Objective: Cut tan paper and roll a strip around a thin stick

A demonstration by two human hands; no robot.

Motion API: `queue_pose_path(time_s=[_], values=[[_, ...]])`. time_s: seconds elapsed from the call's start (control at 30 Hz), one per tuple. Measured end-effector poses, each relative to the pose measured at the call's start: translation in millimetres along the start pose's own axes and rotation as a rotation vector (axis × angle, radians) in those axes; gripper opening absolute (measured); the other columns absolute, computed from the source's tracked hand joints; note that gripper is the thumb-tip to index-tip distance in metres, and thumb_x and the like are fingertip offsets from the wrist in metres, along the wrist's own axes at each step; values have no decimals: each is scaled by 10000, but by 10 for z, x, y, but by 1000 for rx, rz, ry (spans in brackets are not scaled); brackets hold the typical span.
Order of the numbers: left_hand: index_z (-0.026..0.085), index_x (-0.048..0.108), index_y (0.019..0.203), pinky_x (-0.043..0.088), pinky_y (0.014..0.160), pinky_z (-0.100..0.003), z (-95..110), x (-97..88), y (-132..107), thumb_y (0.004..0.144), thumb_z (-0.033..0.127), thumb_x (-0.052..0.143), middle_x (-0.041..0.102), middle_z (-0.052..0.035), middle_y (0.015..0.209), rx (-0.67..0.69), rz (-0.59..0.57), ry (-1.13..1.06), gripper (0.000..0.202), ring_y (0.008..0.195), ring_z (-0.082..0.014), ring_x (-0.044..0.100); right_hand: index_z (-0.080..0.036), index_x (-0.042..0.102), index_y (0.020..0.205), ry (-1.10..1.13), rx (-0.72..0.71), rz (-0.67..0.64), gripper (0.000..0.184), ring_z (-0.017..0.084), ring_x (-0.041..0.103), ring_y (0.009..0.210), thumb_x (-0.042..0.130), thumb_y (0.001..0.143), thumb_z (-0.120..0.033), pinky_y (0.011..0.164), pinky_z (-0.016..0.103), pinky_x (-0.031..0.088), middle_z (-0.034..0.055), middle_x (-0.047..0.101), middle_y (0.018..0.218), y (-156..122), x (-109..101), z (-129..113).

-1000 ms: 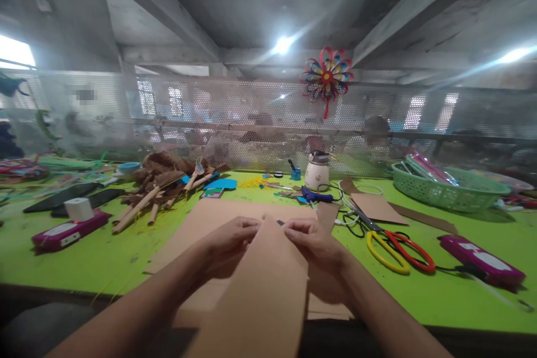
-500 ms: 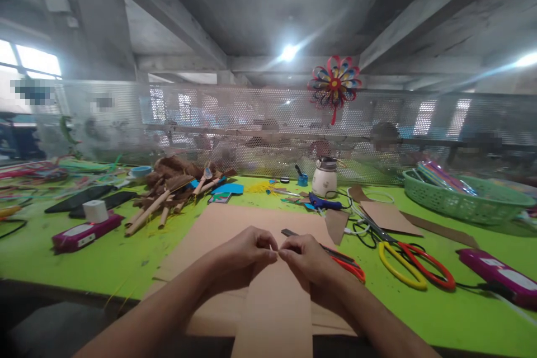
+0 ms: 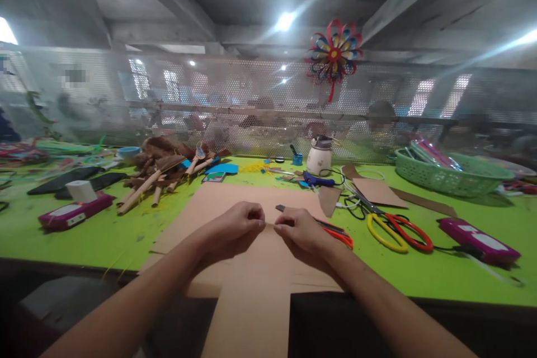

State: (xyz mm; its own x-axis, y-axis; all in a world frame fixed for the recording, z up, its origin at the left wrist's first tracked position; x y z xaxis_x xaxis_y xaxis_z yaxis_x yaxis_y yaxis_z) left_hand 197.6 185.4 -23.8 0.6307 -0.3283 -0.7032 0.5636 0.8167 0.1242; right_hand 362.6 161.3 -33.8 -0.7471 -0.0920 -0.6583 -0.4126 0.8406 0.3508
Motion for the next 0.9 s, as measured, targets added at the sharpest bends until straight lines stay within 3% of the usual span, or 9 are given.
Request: queue_pose_path(time_s=[0.13,0.3,0.43,0.9], values=[[140,646,732,370,543,-234,12,-16,-30,668,183,495,626,-30,683,34,3,107,170,613,-141,521,-180,698,772,-166,-83,4,132,167,574,698,573,802,-211,661,280,412,44,656,752,-7,32,-5],[137,695,797,381,577,-238,-56,-4,24,692,183,521,659,-45,736,70,-58,171,209,651,-150,548,-183,689,782,-236,-149,23,122,172,580,711,582,819,-228,654,281,421,54,648,762,-3,75,36],[165,733,823,383,613,-238,-97,1,85,698,153,546,667,-42,742,149,-43,199,225,676,-149,552,-184,679,770,-303,-205,30,120,180,574,742,580,829,-216,656,282,416,59,620,760,10,98,50],[178,728,820,390,607,-238,-113,-11,45,770,204,581,611,-50,768,228,-19,268,158,674,-143,527,-179,604,728,-308,-239,-37,150,161,529,760,528,841,-115,675,263,400,42,550,807,-30,71,15]])
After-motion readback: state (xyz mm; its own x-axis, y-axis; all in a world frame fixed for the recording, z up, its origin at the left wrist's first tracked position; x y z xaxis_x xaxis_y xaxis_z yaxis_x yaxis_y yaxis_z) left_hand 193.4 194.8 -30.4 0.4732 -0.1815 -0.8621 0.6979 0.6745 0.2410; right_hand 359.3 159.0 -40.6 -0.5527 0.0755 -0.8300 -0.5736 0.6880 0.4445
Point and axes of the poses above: each hand's wrist, its own y-axis towards the middle knuckle, its own x-axis out of the palm, z = x × y, the point moved 4 cm from there along y, towards the middle knuckle
